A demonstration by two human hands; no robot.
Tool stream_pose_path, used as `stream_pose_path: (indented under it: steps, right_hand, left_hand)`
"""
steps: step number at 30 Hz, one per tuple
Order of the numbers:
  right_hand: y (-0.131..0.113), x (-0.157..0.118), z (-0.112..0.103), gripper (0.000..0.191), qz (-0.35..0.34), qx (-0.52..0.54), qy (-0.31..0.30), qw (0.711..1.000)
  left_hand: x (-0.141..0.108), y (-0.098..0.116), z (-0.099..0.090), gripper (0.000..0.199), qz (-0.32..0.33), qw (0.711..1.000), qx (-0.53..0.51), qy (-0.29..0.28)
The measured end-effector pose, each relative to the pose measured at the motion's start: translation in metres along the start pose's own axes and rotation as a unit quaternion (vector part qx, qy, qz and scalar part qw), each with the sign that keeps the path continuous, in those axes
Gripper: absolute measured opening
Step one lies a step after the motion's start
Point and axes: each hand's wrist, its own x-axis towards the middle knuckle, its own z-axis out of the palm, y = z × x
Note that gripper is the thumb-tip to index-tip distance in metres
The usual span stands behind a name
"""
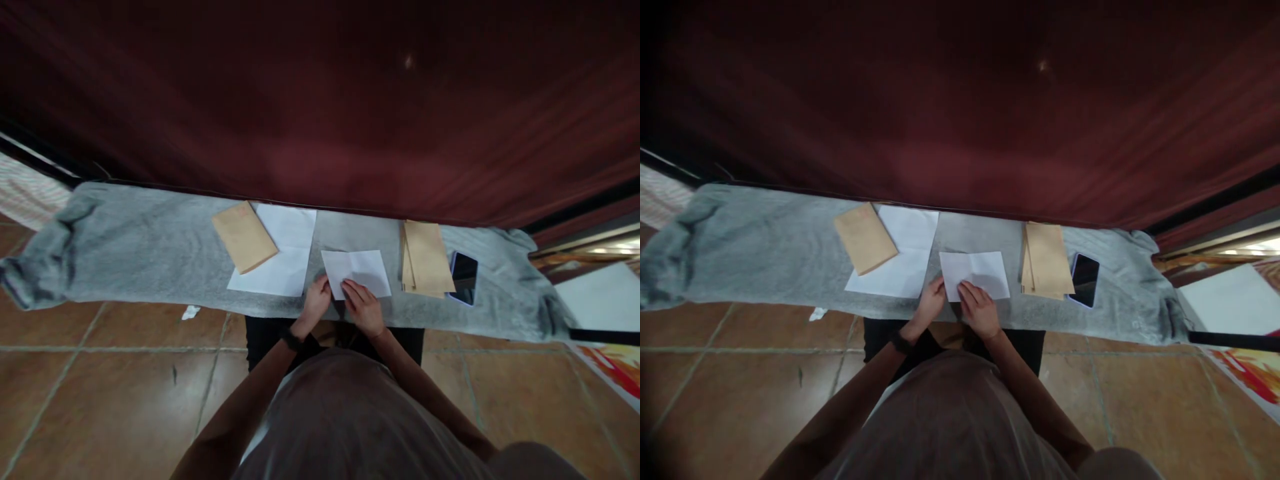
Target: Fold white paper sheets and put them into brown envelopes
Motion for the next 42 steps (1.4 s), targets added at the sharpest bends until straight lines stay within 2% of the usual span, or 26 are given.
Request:
stream_pose_path:
  steps: [1,3,6,10,12,17,23,26,29,33,36,39,42]
  right_hand:
    - [-0.002,-0.001,0.003,0.042,0.009,-0.01,-0.023,1.0]
    - [-0.006,-0.001,0.006,0.043,0.028,-0.023,-0.065,0.997]
    - [-0.006,0.0,0.008,0.046,0.032,-0.009,-0.092,0.995]
    - [0.0,0.003,0.008,0.044,0.035,0.04,-0.056,0.997]
    - [0.005,0.009,0.008,0.045,0.042,0.033,-0.043,0.998]
    - [0.019,0.023,0.01,0.048,0.065,-0.069,-0.063,0.994]
    - [0.036,0.019,0.01,0.05,0.092,-0.115,-0.046,0.988]
    - [0.04,0.015,0.009,0.052,0.105,-0.123,-0.037,0.986]
    - [0.041,0.014,0.01,0.053,0.113,-0.13,-0.034,0.985]
    - [0.041,0.01,0.01,0.056,0.099,-0.138,-0.057,0.984]
    - [0.042,0.007,0.008,0.059,0.087,-0.149,-0.073,0.982]
    - [0.041,0.01,0.008,0.056,0.1,-0.151,-0.071,0.981]
    - [0.039,0.014,0.01,0.054,0.121,-0.145,-0.059,0.98]
  left_hand:
    - [0.0,-0.002,-0.001,0.028,-0.051,0.997,-0.062,0.024]
    - [-0.001,-0.003,-0.002,0.039,-0.117,0.981,-0.139,0.064]
    - [-0.003,-0.003,-0.001,0.05,-0.142,0.97,-0.172,0.094]
    - [0.0,-0.007,-0.001,0.063,-0.063,0.993,-0.057,0.079]
    - [0.003,-0.01,-0.002,0.066,-0.024,0.997,0.016,0.076]
    - [0.004,-0.015,-0.004,0.07,0.029,0.985,0.142,0.089]
    - [0.001,-0.011,-0.002,0.064,0.046,0.969,0.223,0.099]
    - [-0.006,-0.001,0.0,0.059,0.059,0.951,0.284,0.103]
    - [-0.015,0.012,0.012,0.054,0.11,0.913,0.379,0.102]
    - [-0.017,0.019,0.046,0.056,0.188,0.878,0.44,-0.017]
    - [-0.01,0.012,0.065,0.063,0.184,0.871,0.453,-0.044]
    - [-0.002,0.0,0.066,0.063,0.177,0.868,0.463,-0.035]
    - [0.002,-0.007,0.056,0.063,0.183,0.854,0.486,-0.037]
